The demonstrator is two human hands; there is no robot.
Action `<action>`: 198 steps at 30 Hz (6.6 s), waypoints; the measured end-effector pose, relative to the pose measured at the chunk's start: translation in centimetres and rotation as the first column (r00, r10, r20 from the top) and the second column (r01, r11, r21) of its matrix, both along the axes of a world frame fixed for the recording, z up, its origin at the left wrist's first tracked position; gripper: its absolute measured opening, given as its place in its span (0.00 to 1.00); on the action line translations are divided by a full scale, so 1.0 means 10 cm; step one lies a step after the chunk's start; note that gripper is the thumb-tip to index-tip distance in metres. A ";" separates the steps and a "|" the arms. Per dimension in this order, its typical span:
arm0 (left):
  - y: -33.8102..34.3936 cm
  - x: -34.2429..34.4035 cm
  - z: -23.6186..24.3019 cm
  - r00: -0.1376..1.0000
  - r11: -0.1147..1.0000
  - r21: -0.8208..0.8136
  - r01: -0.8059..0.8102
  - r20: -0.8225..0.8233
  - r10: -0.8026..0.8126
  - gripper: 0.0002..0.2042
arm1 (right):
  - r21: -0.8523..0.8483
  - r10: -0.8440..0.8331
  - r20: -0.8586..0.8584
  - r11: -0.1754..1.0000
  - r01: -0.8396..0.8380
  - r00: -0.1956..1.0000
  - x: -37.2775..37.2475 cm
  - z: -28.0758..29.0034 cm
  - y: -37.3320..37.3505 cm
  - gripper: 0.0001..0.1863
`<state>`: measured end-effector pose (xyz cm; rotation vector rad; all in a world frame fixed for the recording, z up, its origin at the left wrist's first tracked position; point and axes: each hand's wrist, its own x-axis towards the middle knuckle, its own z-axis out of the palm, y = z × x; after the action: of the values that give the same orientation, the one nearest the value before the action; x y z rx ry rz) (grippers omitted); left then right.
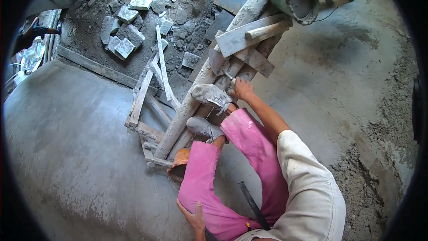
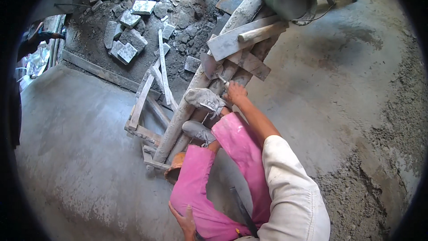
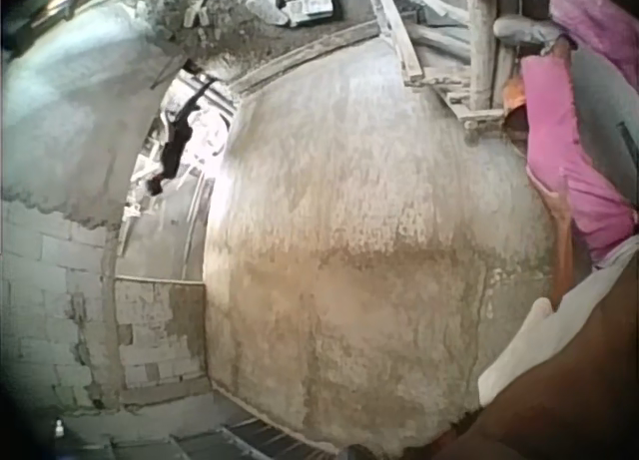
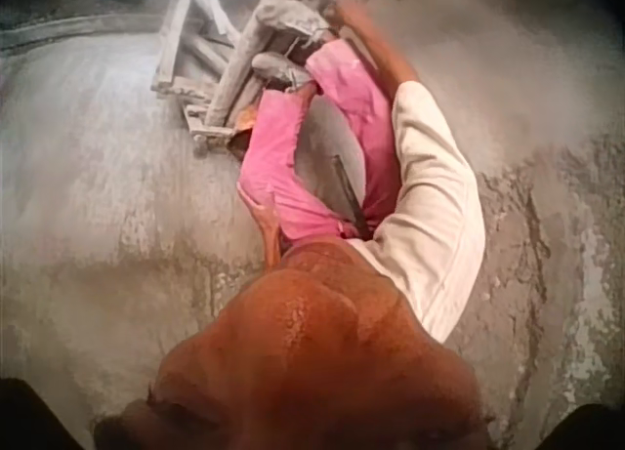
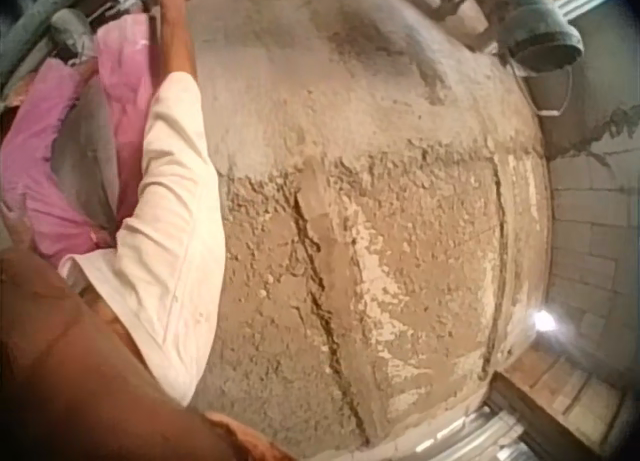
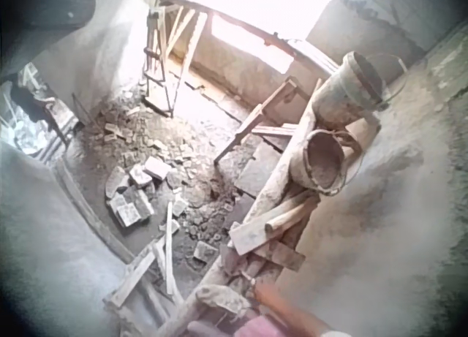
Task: The person receives a bucket of mortar, retrieves a trowel, and applies mortar from the bucket onto the wall using the trowel.
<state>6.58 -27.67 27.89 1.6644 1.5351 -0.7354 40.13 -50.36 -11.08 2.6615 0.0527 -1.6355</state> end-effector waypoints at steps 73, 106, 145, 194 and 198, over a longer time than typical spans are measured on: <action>-0.96 2.37 1.86 0.801 0.868 -0.180 -0.463 -0.504 0.323 0.37 | 0.303 -0.471 0.697 0.877 0.373 0.541 7.02 3.51 -2.86 0.21; -2.73 6.35 -3.45 0.230 0.339 0.254 0.906 0.378 -0.897 0.24 | 0.408 -0.408 0.913 0.913 -0.009 0.014 6.72 2.41 -3.05 0.14; -0.15 5.33 1.77 0.519 0.740 0.094 0.666 0.654 -0.550 0.34 | 0.458 -0.525 -0.848 -0.654 0.601 0.074 2.88 5.90 -0.40 0.34; -0.87 7.37 3.12 0.654 0.804 -0.551 0.226 0.697 0.294 0.31 | 0.185 -0.218 0.706 0.975 0.121 0.674 4.89 6.58 -3.20 0.23; -0.15 6.14 2.45 0.795 0.900 -0.391 -0.193 0.475 0.377 0.29 | 0.209 -0.283 0.754 0.959 0.192 0.593 5.68 6.12 -3.52 0.24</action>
<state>67.93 -29.19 52.43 1.2070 1.1444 -0.2853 96.91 -85.61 50.11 3.3152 -0.2505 -0.3343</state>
